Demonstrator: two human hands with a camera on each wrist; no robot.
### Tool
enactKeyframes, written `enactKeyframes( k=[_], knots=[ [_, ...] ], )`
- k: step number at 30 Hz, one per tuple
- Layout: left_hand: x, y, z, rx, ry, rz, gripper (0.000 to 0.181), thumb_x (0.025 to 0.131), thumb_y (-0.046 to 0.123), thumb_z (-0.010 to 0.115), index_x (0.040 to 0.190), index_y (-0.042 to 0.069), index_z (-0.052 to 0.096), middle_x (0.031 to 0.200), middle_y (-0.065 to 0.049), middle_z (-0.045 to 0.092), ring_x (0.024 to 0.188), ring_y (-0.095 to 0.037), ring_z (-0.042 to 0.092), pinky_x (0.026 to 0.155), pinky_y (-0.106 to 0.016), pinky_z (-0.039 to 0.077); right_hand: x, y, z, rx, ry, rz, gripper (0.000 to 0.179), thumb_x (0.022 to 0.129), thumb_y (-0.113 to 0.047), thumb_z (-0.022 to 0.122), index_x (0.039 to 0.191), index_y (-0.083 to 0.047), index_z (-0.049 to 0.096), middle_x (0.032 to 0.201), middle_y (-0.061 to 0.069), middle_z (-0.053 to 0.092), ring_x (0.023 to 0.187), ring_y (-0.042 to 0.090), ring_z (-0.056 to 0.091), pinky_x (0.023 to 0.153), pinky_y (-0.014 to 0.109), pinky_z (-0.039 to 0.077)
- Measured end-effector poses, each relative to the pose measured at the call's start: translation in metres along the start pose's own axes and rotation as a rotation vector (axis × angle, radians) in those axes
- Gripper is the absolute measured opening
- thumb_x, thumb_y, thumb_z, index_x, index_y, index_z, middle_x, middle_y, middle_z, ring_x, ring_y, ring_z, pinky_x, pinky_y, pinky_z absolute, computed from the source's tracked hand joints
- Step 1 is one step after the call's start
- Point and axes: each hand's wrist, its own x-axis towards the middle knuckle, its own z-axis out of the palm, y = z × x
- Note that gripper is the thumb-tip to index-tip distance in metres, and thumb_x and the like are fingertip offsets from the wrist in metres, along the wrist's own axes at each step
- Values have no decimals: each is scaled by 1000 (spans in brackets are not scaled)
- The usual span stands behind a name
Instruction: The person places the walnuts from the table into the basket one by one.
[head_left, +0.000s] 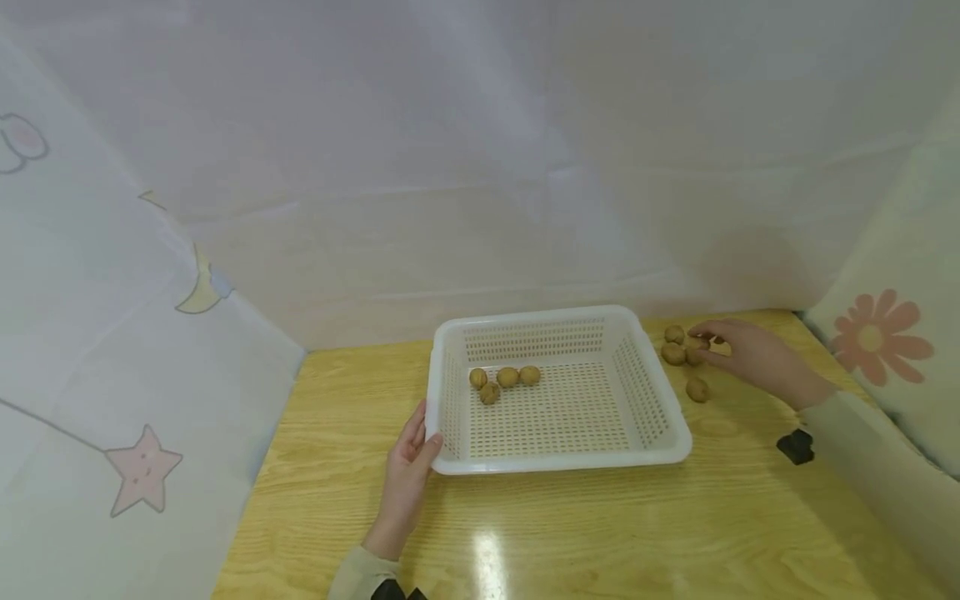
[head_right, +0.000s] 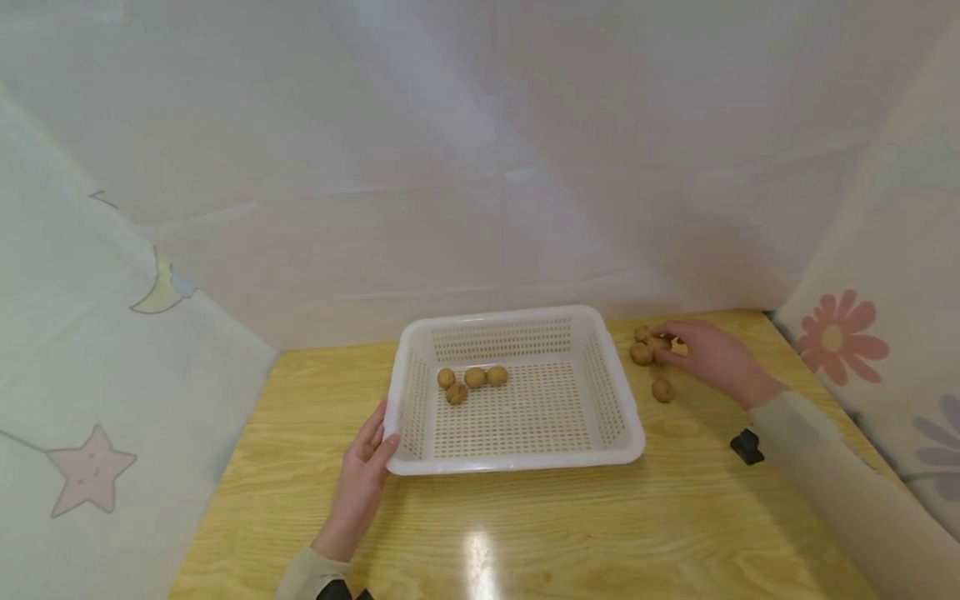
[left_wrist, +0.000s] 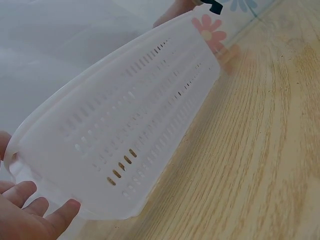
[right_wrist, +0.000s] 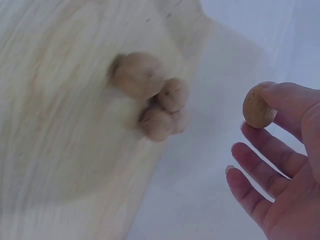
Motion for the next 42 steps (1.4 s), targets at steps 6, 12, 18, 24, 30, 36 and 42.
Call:
enactKeyframes(
  k=[6, 12, 18, 24, 30, 36, 42],
  knots=[
    [0, 0, -1, 8, 0, 2, 65, 108, 10, 54, 165, 4, 22, 170, -14, 26, 152, -34, 33, 116, -38, 41, 7, -27, -6, 3, 7, -33, 35, 99, -24, 74, 127, -3, 70, 114, 9, 73, 103, 32, 68, 85, 56, 58],
    [0, 0, -1, -9, 9, -12, 66, 108, 10, 55, 165, 5, 23, 170, -14, 26, 151, -34, 34, 117, -41, 41, 13, -51, -11, 47, -24, -53, 37, 99, -25, 74, 128, -3, 69, 117, 9, 72, 106, 31, 67, 88, 55, 58],
    [-1, 1, -2, -10, 7, -10, 66, 108, 10, 55, 165, 6, 23, 170, -13, 27, 151, -34, 35, 117, -41, 42, 26, -73, -16, 53, -14, -136, 33, 97, -22, 76, 126, -6, 71, 116, 6, 71, 104, 25, 65, 83, 47, 59],
    [-1, 1, -3, 0, -2, -3, 66, 108, 12, 55, 166, 6, 22, 170, -13, 25, 151, -35, 34, 116, -39, 43, 48, -98, -17, 7, -20, -263, 30, 94, -18, 79, 122, -9, 73, 115, 2, 72, 100, 20, 64, 84, 44, 57],
    [0, 0, -3, 5, -3, -2, 65, 108, 12, 55, 165, 7, 25, 169, -13, 28, 150, -39, 34, 115, -42, 44, 68, -128, -14, -40, -61, -328, 29, 94, -21, 79, 122, -12, 73, 108, -3, 71, 94, 15, 63, 81, 40, 57],
    [-1, 0, -1, 3, -6, -5, 65, 108, 11, 55, 165, 7, 23, 169, -14, 28, 150, -38, 34, 116, -42, 43, 86, -152, 0, -43, -94, -346, 26, 95, -22, 78, 118, -12, 74, 107, -1, 71, 98, 21, 66, 83, 41, 59],
    [-1, 1, 0, 5, -9, -7, 66, 108, 12, 55, 165, 6, 22, 170, -14, 27, 151, -36, 34, 117, -39, 42, 104, -167, 21, -12, -141, -386, 20, 97, -23, 76, 115, -14, 74, 106, -1, 71, 99, 21, 67, 83, 41, 60]
  ],
)
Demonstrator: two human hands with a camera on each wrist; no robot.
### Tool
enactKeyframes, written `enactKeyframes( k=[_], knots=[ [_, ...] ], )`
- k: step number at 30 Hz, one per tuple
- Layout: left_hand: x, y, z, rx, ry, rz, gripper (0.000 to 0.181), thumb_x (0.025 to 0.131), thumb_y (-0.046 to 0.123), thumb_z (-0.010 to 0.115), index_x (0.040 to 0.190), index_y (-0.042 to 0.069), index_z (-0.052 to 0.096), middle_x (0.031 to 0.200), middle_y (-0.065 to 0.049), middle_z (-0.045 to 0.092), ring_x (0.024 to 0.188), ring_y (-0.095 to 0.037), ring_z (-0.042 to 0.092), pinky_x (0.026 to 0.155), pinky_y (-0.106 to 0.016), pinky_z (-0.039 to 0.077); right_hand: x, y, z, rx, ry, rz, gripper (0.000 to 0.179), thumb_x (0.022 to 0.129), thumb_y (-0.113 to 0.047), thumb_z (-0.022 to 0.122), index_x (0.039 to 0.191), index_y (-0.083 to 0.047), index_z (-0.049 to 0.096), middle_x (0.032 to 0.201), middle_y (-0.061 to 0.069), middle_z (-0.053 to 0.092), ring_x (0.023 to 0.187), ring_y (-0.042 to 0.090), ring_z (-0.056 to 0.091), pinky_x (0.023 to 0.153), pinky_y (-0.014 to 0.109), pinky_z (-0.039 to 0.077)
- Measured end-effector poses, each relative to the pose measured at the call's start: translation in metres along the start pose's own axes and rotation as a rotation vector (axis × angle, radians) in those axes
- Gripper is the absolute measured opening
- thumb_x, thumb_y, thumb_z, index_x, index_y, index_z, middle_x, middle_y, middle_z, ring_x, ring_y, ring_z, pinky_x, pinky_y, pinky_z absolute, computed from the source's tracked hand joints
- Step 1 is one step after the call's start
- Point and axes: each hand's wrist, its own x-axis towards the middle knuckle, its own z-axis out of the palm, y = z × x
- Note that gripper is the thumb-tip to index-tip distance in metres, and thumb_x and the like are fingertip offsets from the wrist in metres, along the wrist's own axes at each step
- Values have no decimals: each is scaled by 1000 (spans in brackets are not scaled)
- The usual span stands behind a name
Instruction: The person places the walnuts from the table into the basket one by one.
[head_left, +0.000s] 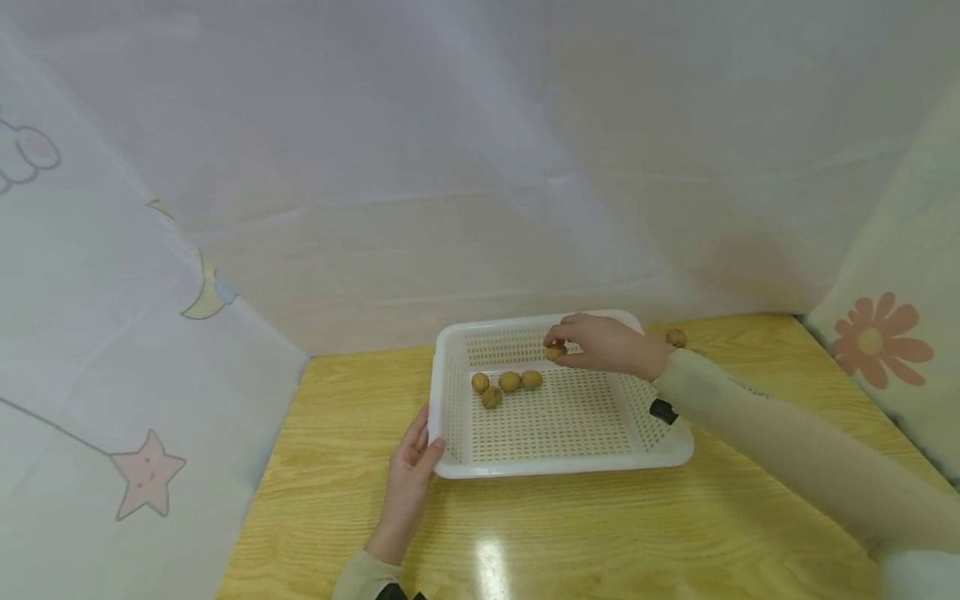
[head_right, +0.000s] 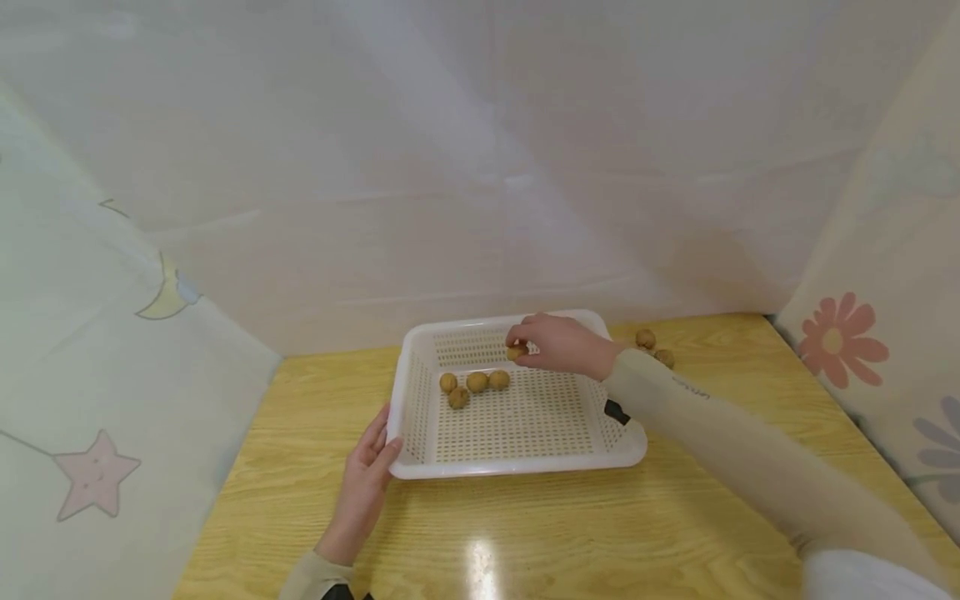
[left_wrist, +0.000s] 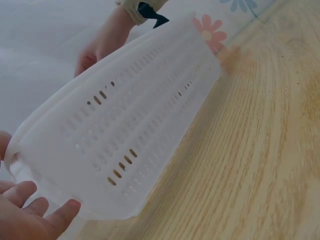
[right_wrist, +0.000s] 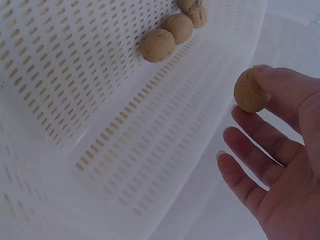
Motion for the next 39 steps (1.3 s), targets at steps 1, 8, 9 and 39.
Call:
enactKeyframes(
  k=[1, 8, 9, 39],
  knots=[
    [0, 0, 0, 0, 0, 0, 66, 108, 11, 55, 165, 5, 22, 170, -14, 27, 151, -36, 34, 117, -39, 42, 4, -1, 4, 9, -10, -6, 20, 97, -22, 76, 115, -14, 74, 106, -1, 71, 99, 21, 67, 84, 41, 60],
    [1, -1, 0, -10, 7, 1, 66, 108, 10, 55, 165, 4, 23, 170, -15, 26, 152, -37, 33, 117, -39, 40, 30, -6, 32, 57, -90, -40, 20, 96, -20, 78, 114, -14, 71, 107, -3, 72, 99, 16, 66, 86, 37, 59],
    [1, -1, 0, -10, 7, 1, 66, 107, 9, 54, 165, 4, 23, 170, -15, 26, 152, -37, 33, 117, -39, 40, 34, -6, 37, 61, -99, -52, 20, 96, -20, 78, 113, -14, 71, 106, -3, 71, 98, 16, 66, 85, 37, 59],
    [0, 1, 1, -12, 3, -1, 66, 108, 10, 54, 165, 3, 22, 170, -15, 26, 152, -37, 33, 117, -41, 40, 57, -15, 84, 99, -187, -49, 13, 95, -19, 78, 100, -13, 68, 88, -5, 67, 76, 6, 56, 70, 26, 54]
  ],
)
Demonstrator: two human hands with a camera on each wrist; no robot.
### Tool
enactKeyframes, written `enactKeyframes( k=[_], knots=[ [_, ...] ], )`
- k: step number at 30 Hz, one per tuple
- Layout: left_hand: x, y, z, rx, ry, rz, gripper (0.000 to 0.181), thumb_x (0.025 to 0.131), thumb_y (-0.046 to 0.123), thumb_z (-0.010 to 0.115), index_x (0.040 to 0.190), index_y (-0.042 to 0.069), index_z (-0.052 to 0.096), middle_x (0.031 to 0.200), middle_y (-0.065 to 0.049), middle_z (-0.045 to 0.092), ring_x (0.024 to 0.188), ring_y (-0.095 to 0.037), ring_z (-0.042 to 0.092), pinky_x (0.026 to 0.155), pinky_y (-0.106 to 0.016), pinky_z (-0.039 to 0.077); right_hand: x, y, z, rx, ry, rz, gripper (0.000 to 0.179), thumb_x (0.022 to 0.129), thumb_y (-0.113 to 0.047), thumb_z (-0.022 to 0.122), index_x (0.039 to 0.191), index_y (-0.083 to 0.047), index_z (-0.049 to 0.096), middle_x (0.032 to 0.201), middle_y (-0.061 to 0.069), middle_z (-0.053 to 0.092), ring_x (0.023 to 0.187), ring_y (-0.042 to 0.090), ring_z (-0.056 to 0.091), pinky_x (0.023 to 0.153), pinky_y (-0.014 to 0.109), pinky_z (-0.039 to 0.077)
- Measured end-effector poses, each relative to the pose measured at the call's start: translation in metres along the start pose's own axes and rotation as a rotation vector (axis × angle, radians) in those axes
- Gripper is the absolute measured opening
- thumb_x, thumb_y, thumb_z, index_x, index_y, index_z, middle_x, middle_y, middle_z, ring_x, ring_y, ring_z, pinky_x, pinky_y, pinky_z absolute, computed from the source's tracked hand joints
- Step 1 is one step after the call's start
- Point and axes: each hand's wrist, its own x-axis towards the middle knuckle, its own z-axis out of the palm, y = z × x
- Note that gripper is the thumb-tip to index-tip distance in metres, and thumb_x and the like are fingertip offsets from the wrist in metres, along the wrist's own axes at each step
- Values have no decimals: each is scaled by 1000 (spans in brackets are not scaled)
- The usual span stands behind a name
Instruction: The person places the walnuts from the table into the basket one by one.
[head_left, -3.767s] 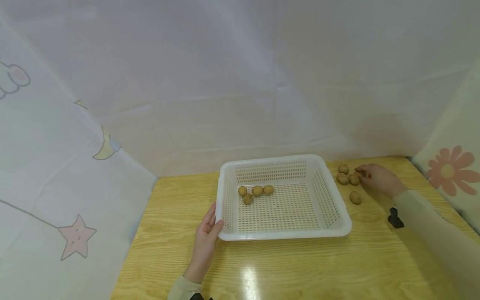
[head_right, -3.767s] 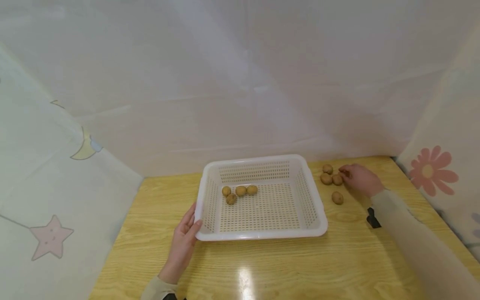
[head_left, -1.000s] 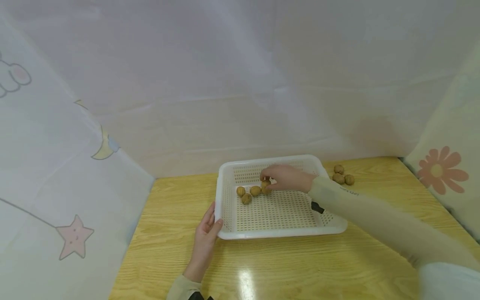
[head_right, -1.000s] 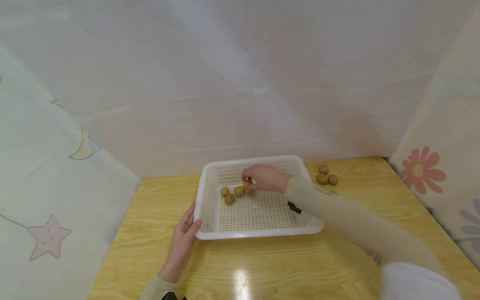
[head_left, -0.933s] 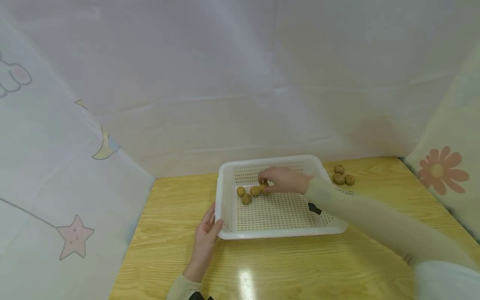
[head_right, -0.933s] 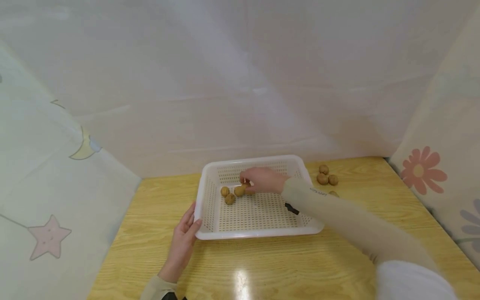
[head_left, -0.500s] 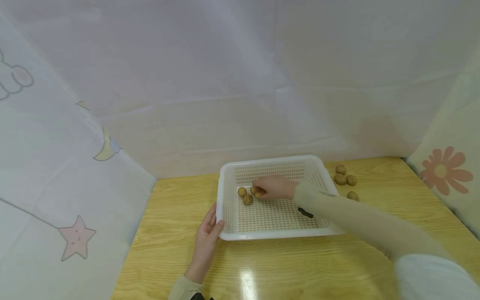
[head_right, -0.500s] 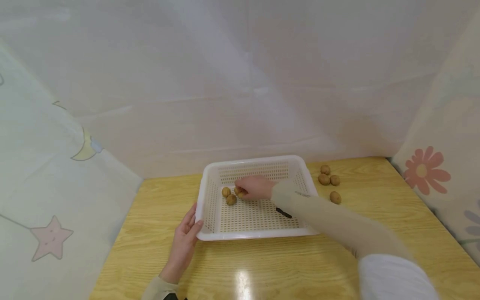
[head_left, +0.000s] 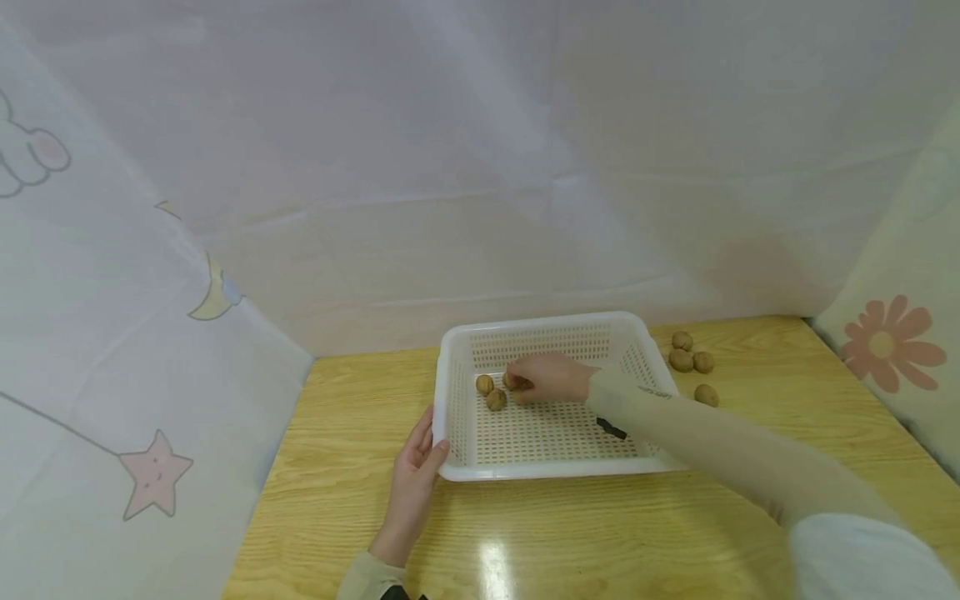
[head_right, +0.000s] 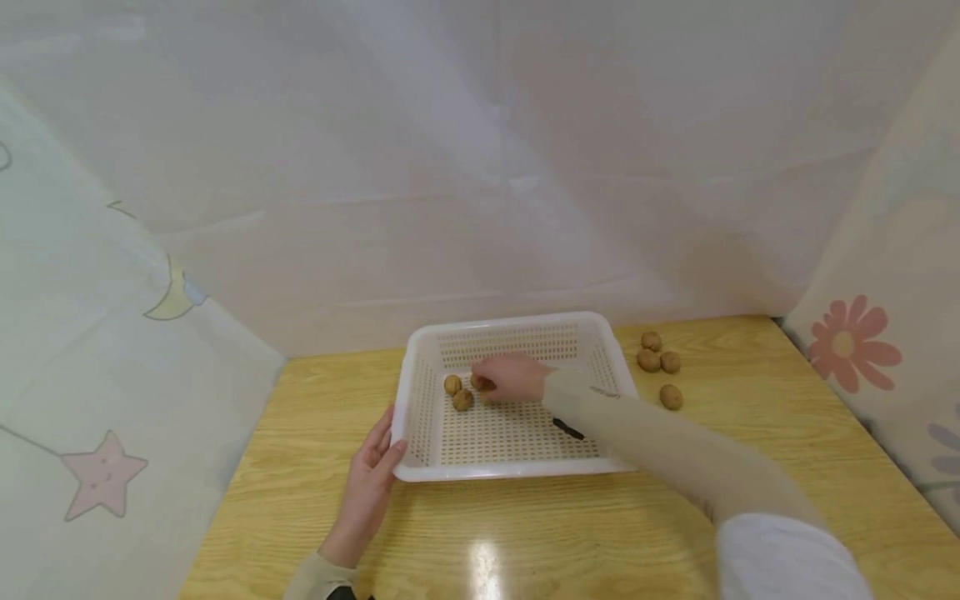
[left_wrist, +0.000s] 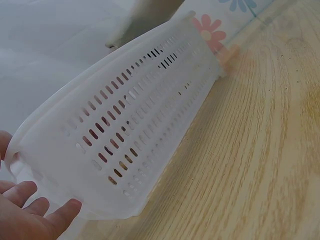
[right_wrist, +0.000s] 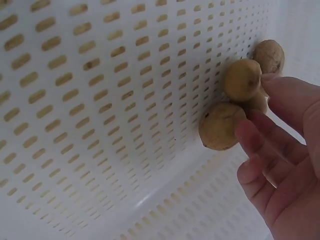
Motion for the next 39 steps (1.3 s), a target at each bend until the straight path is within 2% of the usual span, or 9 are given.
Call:
enactKeyframes(
  k=[4, 8, 12, 16, 20, 28, 35, 39],
  knots=[
    [0, 0, 0, 1, 7, 4, 66, 107, 9, 54, 165, 2, 22, 169, -15, 26, 151, -38, 34, 117, -42, 40, -4, 0, -7, 24, -13, 38, 23, 93, -27, 80, 107, -13, 71, 97, -4, 70, 85, 9, 63, 81, 32, 58],
    [-1, 0, 1, 4, 9, 6, 66, 107, 9, 54, 165, 2, 22, 169, -16, 26, 152, -38, 33, 117, -40, 40, -11, 1, -13, 48, -2, 61, 25, 94, -30, 78, 109, -12, 71, 102, -1, 71, 88, 13, 64, 80, 33, 58],
    [0, -1, 1, 9, 11, 3, 66, 107, 9, 54, 165, 3, 22, 169, -16, 25, 152, -38, 33, 117, -38, 41, -22, -2, -22, 57, 28, 41, 20, 98, -22, 75, 111, -9, 71, 105, 4, 72, 93, 21, 67, 80, 35, 59],
    [0, -1, 0, 15, 12, 3, 66, 107, 9, 54, 165, 3, 22, 169, -16, 26, 152, -38, 34, 117, -39, 40, -33, -6, -35, 38, 67, 31, 21, 99, -18, 73, 117, -9, 72, 109, 6, 72, 98, 23, 67, 83, 39, 59],
    [1, -2, 0, 18, 12, 2, 66, 108, 9, 54, 165, 3, 22, 169, -16, 25, 151, -38, 34, 118, -40, 39, -46, -6, -47, 32, 91, 46, 28, 98, -22, 75, 124, -11, 71, 115, 6, 72, 102, 22, 66, 86, 41, 58],
    [1, -2, 0, 20, 16, 6, 66, 108, 9, 54, 165, 3, 22, 169, -16, 26, 151, -38, 34, 117, -39, 40, -76, 2, -65, 69, 136, 66, 35, 100, -22, 72, 132, -7, 67, 123, 8, 71, 110, 30, 67, 94, 47, 58],
    [1, -2, -1, 22, 4, 8, 66, 108, 10, 54, 165, 3, 21, 170, -16, 26, 152, -37, 34, 116, -36, 41, -110, 14, -78, 96, 186, 116, 36, 100, -24, 71, 131, -5, 68, 118, 6, 72, 108, 29, 67, 90, 49, 60],
    [1, -2, -1, 25, 7, 4, 66, 108, 10, 54, 165, 3, 21, 169, -16, 26, 151, -38, 34, 117, -39, 41, -133, 25, -81, 127, 212, 159, 37, 100, -24, 72, 132, -6, 68, 118, 4, 71, 107, 27, 66, 86, 45, 59]
  ],
)
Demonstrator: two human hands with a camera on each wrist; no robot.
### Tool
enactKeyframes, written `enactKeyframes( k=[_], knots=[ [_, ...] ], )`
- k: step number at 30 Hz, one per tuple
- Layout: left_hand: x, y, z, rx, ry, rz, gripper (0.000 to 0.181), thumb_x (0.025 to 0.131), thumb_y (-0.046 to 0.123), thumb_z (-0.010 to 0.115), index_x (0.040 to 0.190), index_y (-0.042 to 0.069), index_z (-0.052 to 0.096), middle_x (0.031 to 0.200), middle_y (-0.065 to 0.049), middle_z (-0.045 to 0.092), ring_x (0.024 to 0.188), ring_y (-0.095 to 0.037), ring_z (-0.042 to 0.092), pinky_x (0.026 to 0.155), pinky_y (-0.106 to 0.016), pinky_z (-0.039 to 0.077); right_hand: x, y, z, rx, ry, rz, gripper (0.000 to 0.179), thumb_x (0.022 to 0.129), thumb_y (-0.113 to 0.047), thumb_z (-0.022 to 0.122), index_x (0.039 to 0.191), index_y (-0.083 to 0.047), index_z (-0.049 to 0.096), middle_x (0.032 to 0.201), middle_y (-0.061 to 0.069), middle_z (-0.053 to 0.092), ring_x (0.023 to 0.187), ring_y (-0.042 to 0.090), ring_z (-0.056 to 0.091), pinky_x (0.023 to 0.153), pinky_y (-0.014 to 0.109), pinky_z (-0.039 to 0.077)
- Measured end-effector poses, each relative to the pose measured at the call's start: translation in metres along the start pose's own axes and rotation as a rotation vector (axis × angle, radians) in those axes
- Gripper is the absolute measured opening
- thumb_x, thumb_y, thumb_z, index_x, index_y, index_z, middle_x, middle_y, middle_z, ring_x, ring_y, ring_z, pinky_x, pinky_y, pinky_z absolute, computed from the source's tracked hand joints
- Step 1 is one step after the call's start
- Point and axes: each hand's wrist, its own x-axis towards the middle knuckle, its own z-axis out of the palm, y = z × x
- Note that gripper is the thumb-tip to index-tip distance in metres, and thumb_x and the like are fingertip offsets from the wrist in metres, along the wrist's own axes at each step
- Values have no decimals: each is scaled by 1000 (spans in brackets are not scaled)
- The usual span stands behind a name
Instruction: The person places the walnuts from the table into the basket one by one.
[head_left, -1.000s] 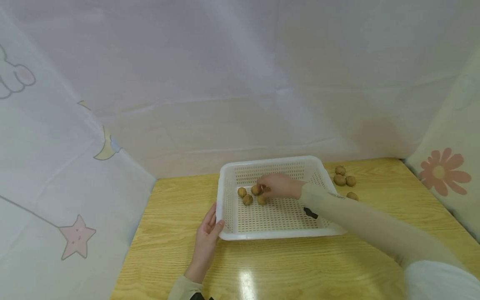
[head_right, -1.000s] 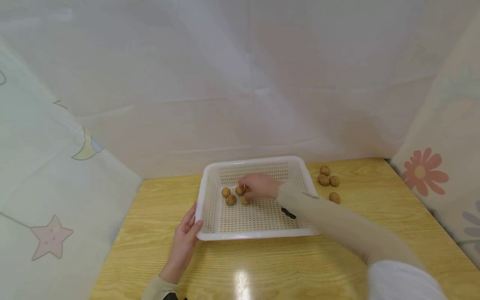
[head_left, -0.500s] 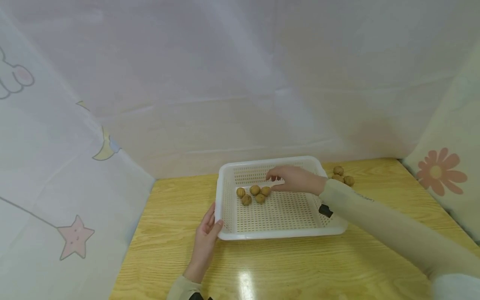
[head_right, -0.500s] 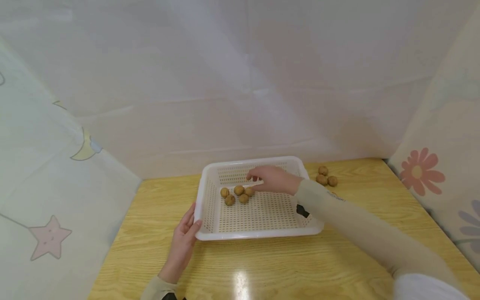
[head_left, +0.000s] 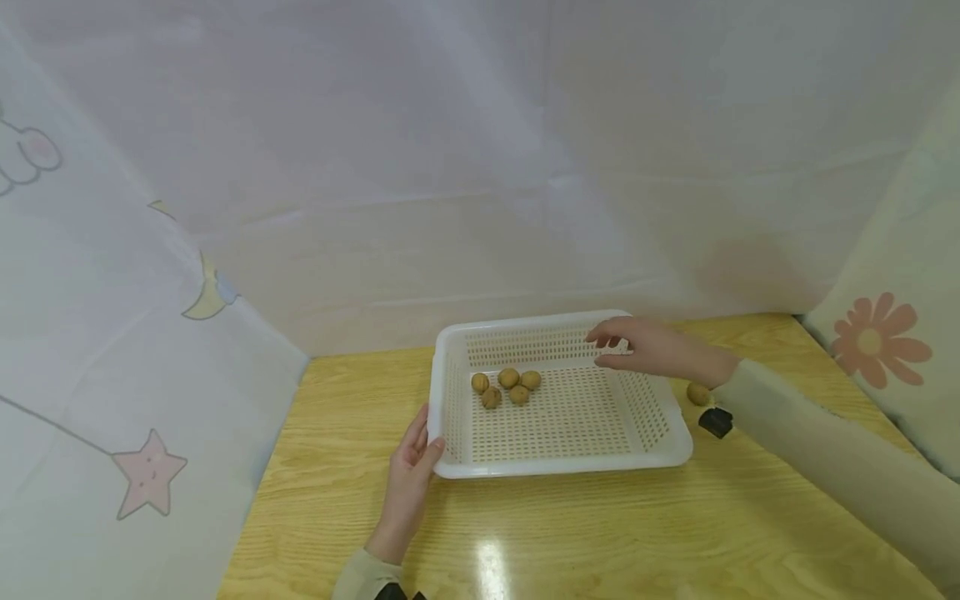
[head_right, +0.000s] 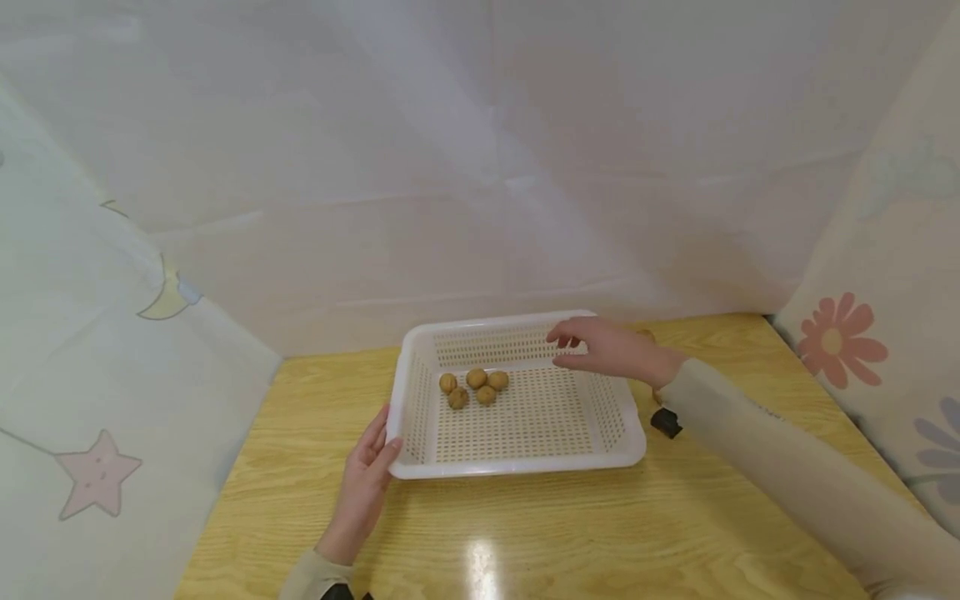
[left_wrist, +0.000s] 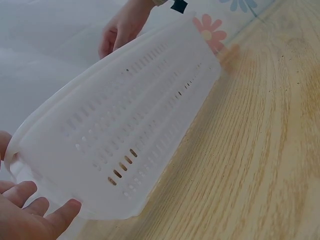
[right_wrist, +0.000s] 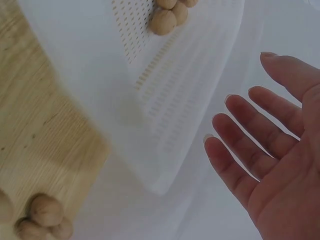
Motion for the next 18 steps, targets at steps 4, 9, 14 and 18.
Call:
enactKeyframes(
  k=[4, 9, 14, 18],
  knots=[
    [0, 0, 0, -5, 2, 1, 65, 108, 10, 54, 165, 4, 23, 169, -16, 27, 150, -39, 34, 117, -42, 40, -21, 12, -6, 38, 25, 59, 38, 99, -24, 73, 131, -5, 68, 119, 5, 71, 106, 24, 66, 85, 43, 58],
    [0, 0, -1, -2, -6, -1, 66, 108, 10, 55, 165, 4, 22, 169, -16, 27, 151, -38, 34, 117, -39, 41, -44, 31, -10, 83, 50, 128, 38, 99, -23, 73, 131, -2, 66, 119, 8, 70, 106, 23, 65, 85, 40, 58],
    [1, -1, -1, -10, -9, 2, 66, 108, 10, 55, 165, 5, 23, 169, -15, 27, 150, -39, 35, 116, -41, 42, -59, 53, -11, 84, 96, 132, 35, 100, -18, 72, 129, 0, 67, 116, 8, 72, 103, 24, 66, 80, 36, 57],
    [0, -1, -2, -15, -7, -2, 66, 107, 10, 55, 165, 6, 24, 169, -15, 28, 150, -40, 35, 116, -43, 42, -69, 72, -8, 77, 141, 145, 34, 100, -16, 72, 128, 2, 68, 117, 12, 73, 102, 26, 66, 80, 35, 57]
  ],
)
